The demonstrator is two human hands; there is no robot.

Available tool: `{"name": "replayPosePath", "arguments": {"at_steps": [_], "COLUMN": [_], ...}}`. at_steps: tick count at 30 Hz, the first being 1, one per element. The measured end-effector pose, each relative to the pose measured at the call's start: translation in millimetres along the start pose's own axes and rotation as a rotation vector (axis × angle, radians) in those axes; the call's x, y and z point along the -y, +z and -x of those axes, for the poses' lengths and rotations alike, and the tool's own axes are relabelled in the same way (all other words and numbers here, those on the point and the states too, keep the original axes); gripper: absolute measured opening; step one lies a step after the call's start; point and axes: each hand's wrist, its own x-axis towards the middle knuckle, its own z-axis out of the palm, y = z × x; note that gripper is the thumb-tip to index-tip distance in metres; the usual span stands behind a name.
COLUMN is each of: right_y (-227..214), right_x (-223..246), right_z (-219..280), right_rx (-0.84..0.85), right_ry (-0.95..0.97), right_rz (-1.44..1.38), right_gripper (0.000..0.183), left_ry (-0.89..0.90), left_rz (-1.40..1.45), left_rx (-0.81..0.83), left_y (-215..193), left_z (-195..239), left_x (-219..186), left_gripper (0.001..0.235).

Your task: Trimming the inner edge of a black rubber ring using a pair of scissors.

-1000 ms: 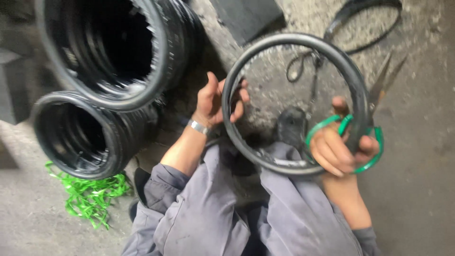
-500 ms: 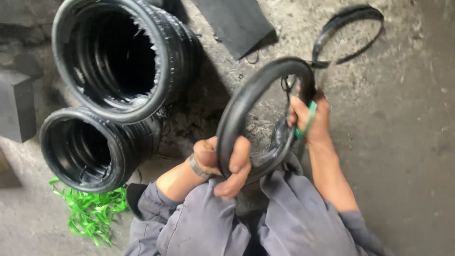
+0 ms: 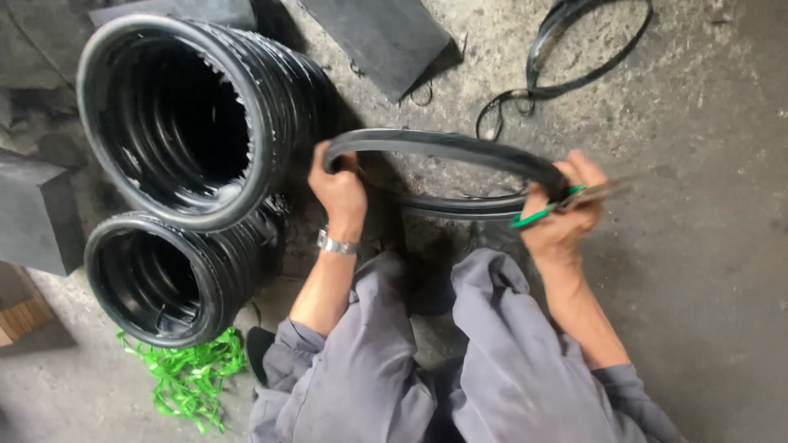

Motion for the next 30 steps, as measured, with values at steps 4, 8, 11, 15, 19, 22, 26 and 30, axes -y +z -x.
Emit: {"name": "replayPosePath", "arguments": {"at_steps": [4, 8, 11, 15, 19, 22, 26, 30], "right_y": [-17.7, -17.1, -4.0, 16.6, 25.4, 23.5, 3.7, -15.7], "right_x": [44.4, 45.9, 38.8, 29.8, 19.9, 18.2, 28.1, 53.3], "right_z": [22.0, 31.3, 36.1, 43.8, 38.7, 48.8, 30.8, -1.1], "right_rx": [0.279, 0.459, 0.475, 0.442, 0.438, 0.421, 0.471, 0.355], "right_ry": [0.169, 0.309, 0.089, -0.131, -0.274, -0.285, -0.196, 0.201], "right_rz": [-0.092, -0.293, -0.143, -0.068, -0.166, -0.17, -0.103, -0.44], "right_gripper": [0.049, 0.059, 0.061, 0.054, 0.057, 0.058, 0.062, 0.072], "left_ry": [-0.242, -0.196, -0.239, -0.589, -1.083, -1.025, -1.011, -0.947], "left_rz": [0.35, 0.113, 0.019, 0.407, 1.132, 1.4, 1.325, 1.302], "left_rx": [0.003, 0.061, 0.043, 0.037, 0.256, 0.331, 0.352, 0.338], "left_y": [-0.3, 2.7, 10.9, -6.0, -29.5, -30.4, -18.9, -20.1], "left_z": [7.6, 1.0, -1.7, 16.2, 29.7, 15.5, 18.7, 22.5], "left_x": [42.9, 44.3, 53.7, 66.1, 3.7, -85.0, -56.3, -44.0], "left_gripper": [0.02, 0.016, 0.018, 0.044, 0.051, 0.06, 0.056, 0.041]}}
